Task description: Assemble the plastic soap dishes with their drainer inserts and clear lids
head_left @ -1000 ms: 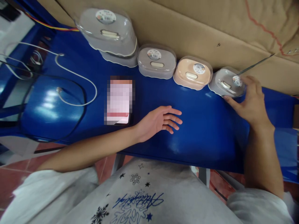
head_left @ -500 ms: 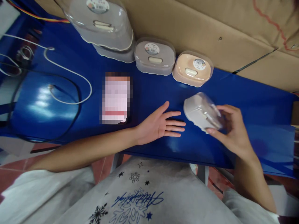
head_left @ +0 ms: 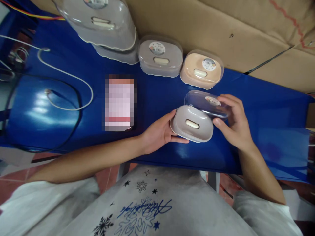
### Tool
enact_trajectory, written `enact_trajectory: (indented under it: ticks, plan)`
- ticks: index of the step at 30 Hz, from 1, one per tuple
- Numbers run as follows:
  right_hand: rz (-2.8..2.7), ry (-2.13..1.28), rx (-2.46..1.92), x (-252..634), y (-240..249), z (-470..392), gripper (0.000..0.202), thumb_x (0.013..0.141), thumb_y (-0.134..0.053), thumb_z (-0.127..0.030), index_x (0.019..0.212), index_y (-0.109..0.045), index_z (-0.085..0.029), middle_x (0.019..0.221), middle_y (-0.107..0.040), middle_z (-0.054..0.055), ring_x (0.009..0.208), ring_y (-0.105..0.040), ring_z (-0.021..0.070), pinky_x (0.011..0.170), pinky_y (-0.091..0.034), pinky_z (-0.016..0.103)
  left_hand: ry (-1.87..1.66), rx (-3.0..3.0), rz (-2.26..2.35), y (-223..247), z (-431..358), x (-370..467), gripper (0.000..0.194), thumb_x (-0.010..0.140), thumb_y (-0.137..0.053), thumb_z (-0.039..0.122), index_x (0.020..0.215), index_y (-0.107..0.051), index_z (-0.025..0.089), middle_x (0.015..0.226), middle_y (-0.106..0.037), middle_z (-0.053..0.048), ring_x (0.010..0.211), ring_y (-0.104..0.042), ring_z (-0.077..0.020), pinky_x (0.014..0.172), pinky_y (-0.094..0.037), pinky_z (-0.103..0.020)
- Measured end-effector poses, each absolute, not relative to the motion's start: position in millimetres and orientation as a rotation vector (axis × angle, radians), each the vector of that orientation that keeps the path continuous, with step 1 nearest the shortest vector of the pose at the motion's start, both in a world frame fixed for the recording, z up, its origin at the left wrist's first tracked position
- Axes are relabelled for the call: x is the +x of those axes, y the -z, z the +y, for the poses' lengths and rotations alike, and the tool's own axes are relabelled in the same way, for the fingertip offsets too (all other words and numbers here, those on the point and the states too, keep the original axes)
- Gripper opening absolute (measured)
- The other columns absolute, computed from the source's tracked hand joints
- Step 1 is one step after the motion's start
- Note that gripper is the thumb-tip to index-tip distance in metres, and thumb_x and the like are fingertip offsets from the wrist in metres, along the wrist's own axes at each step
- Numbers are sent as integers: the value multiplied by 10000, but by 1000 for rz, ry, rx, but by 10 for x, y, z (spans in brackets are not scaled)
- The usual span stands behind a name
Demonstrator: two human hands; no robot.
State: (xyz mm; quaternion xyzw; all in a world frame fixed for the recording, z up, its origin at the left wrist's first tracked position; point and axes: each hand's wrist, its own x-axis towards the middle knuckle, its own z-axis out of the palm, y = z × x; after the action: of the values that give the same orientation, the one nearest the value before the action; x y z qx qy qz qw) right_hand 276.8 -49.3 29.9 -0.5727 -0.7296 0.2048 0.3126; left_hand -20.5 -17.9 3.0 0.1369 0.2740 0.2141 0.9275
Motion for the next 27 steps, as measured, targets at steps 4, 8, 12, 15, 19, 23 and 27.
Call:
enact_trajectory:
  ticks: [4, 8, 12, 15, 19, 23, 27]
  plan:
    - [-1976, -463, -1559, 2825, -186, -329, 650, 957, -817, -569, 1524, -618, -320, 1611, -578, 145, 1559, -541, 408, 1244, -535, 684, -350, 339, 627, -55, -240, -192, 528, 1169, -480, 562, 1512, -666, 206, 1417, -788, -152, 1171, -807, -333, 889, -725, -482]
    - [-2066, -392, -1568, 2803, -56, -235, 685, 947, -823, -579, 1539, -587, -327, 1651, -548, 141, 1592, -507, 416, 1336, -411, 723, -315, 375, 653, -57, -264, -196, 539, 1132, -550, 610, 1463, -696, 211, 1356, -805, -146, 1115, -810, -314, 850, -735, -461]
    - [-2094, -399, -1598, 2774, 49, -203, 698, 973, -788, -603, 1576, -557, -338, 1714, -507, 136, 1630, -471, 415, 1346, -399, 724, -321, 359, 650, -66, -255, -197, 516, 1133, -547, 606, 1426, -707, 213, 1330, -810, -141, 1091, -811, -313, 845, -735, -474]
    - [-2122, -403, -1594, 2765, -29, -245, 703, 1009, -750, -600, 1630, -533, -353, 1789, -444, 119, 1687, -394, 432, 1371, -345, 739, -323, 346, 650, -86, -242, -197, 501, 1140, -531, 591, 1398, -718, 204, 1315, -812, -137, 1094, -810, -316, 858, -732, -485]
    - [-2190, -484, -1458, 2699, -332, -443, 671, 1090, -640, -573, 1709, -459, -391, 1795, -462, 95, 1669, -441, 423, 1346, -398, 722, -354, 332, 634, -120, -229, -195, 471, 1157, -496, 524, 1412, -702, 187, 1337, -797, -148, 1095, -806, -317, 866, -730, -497]
    - [-2386, -708, -1252, 2549, -484, -680, 1015, 957, -753, -750, 1788, -315, -367, 1778, -484, 156, 1606, -528, 441, 1281, -513, 673, -393, 332, 591, -151, -232, -188, 489, 1142, -538, 530, 1489, -651, 204, 1402, -768, -151, 1187, -785, -337, 890, -720, -482]
    - [-2341, -739, -1257, 2445, -401, -774, 969, 979, -818, -587, 1785, -313, -395, 1803, -443, 135, 1638, -496, 420, 1292, -526, 652, -423, 396, 560, -163, -234, -191, 547, 1096, -640, 607, 1519, -620, 261, 1434, -749, -121, 1233, -766, -317, 972, -689, -459]
